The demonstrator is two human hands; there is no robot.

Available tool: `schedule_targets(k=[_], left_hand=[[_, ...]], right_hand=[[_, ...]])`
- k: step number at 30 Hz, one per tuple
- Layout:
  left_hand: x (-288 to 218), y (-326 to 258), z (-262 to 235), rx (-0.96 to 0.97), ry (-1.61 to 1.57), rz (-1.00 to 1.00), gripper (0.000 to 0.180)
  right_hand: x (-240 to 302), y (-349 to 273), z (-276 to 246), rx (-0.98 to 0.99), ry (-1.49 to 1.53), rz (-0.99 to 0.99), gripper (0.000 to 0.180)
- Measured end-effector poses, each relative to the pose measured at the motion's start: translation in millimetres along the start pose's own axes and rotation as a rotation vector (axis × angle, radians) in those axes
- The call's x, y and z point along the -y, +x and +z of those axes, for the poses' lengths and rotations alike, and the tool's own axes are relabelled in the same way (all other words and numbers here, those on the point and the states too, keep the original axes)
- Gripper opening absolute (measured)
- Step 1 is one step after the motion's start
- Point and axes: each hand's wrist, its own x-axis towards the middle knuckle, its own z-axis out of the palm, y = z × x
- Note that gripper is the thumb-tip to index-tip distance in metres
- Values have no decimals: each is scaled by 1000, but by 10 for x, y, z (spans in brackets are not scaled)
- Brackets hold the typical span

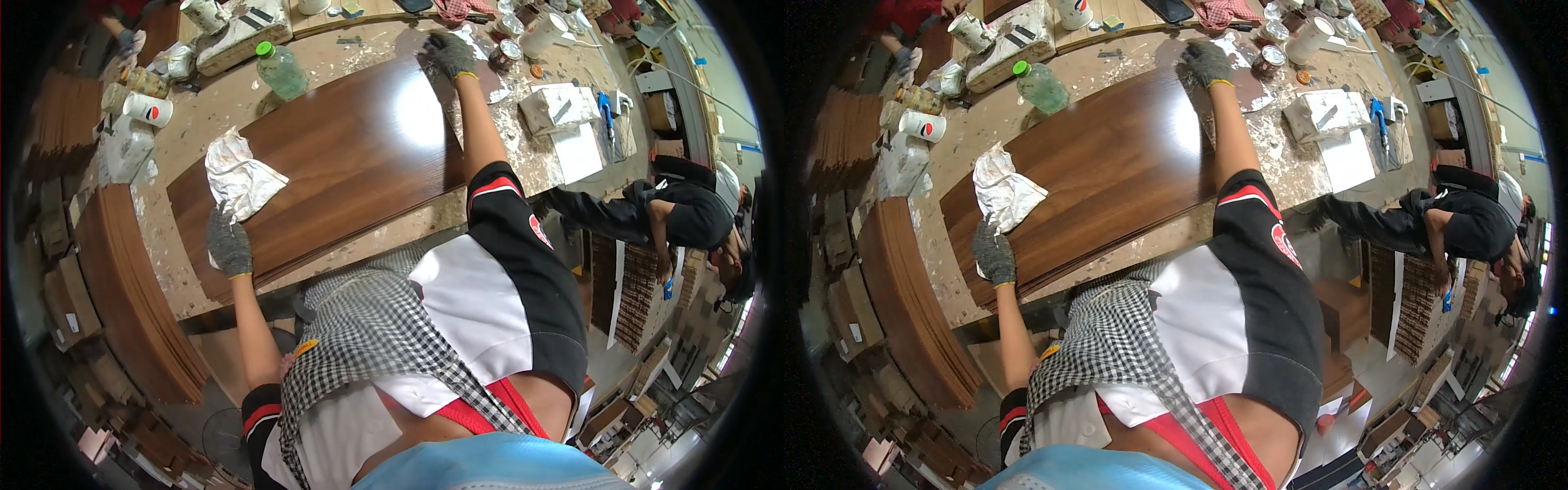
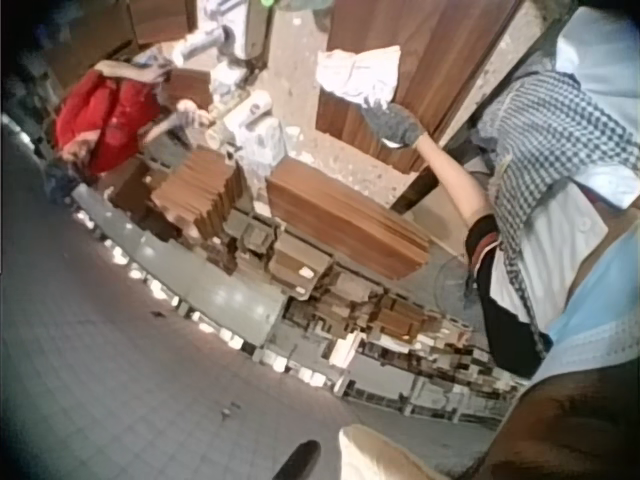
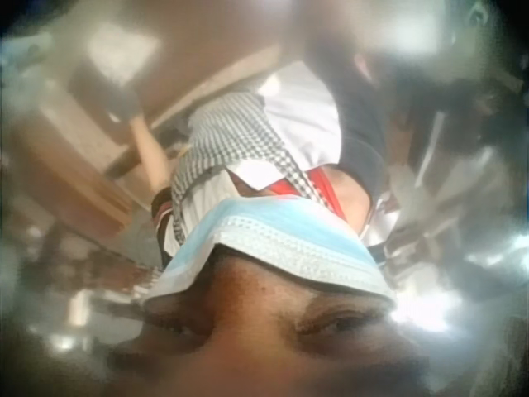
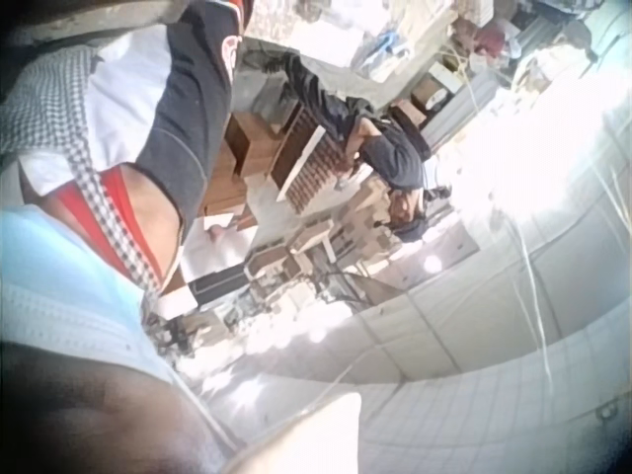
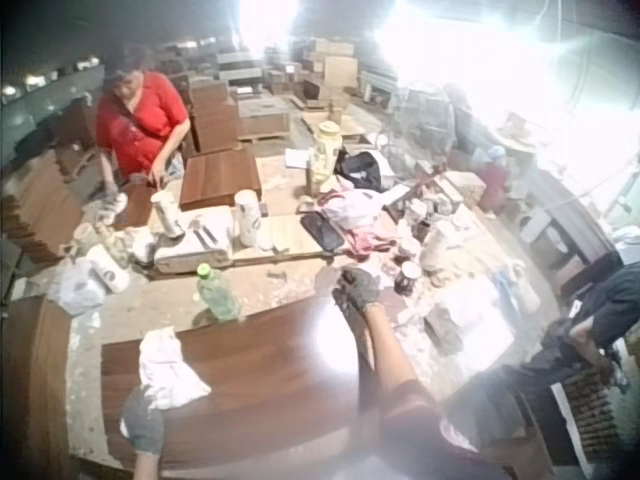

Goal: The person wipes the surfaces of wooden panels with a cloth by hand while wearing gloves. The person picks up one panel at a time from a stack, wipes the top and sides, flips it over, and then places it on another stack.

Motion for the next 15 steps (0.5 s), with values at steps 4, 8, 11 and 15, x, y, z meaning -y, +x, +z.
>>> schedule_targets(k=[4, 8, 11, 15], left_hand=[[-38, -35, 19, 5, -10, -7, 28], [18, -44, 6, 60, 0, -51, 29], [-226, -78, 105, 118, -129, 58, 29], [-925, -70, -224, 224, -743, 95, 44]], right_hand=[[-242, -265, -360, 185, -429, 222, 48], [339, -769, -474, -145, -509, 33, 40], [1288, -1234, -47, -66, 270, -227, 30], [2837, -2321, 763, 307, -74, -513, 45]])
